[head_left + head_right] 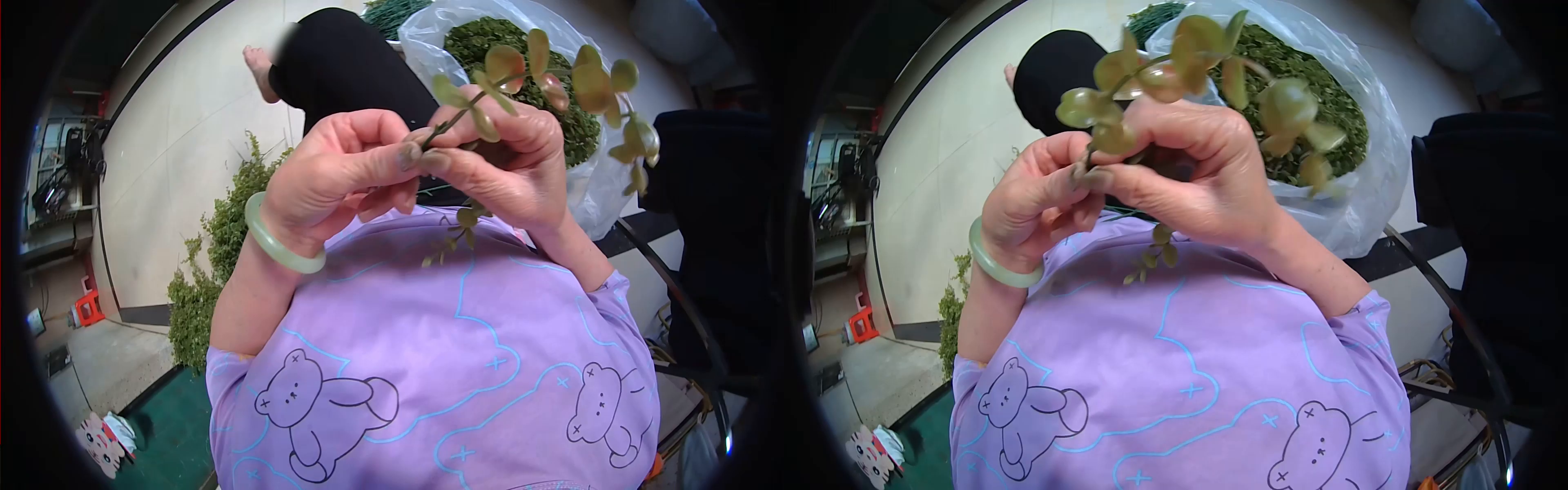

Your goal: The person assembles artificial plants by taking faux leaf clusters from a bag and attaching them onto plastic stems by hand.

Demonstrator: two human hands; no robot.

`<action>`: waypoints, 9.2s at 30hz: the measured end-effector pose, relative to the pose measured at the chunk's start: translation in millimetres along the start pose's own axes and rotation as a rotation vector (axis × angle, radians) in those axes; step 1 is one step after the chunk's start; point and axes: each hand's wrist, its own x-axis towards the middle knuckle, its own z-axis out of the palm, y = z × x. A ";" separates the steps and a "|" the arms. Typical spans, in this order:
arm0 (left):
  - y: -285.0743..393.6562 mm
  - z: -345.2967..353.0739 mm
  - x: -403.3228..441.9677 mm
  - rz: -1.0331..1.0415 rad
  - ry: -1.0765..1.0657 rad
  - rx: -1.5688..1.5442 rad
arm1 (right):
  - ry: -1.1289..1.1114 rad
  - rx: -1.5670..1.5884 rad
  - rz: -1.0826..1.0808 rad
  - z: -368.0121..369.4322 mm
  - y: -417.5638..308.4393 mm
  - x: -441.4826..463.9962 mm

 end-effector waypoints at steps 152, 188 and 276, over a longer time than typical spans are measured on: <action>4.6 29.8 -17.1 0.364 0.278 0.163 | 0.050 -0.547 -0.148 -2.4 -36.7 14.5; -1.9 45.9 -16.5 0.626 0.386 0.691 | 0.067 -0.591 -0.256 1.7 -38.0 5.9; -4.4 46.3 -22.5 0.612 0.484 0.966 | 0.150 -0.306 -0.047 1.5 -22.0 -4.3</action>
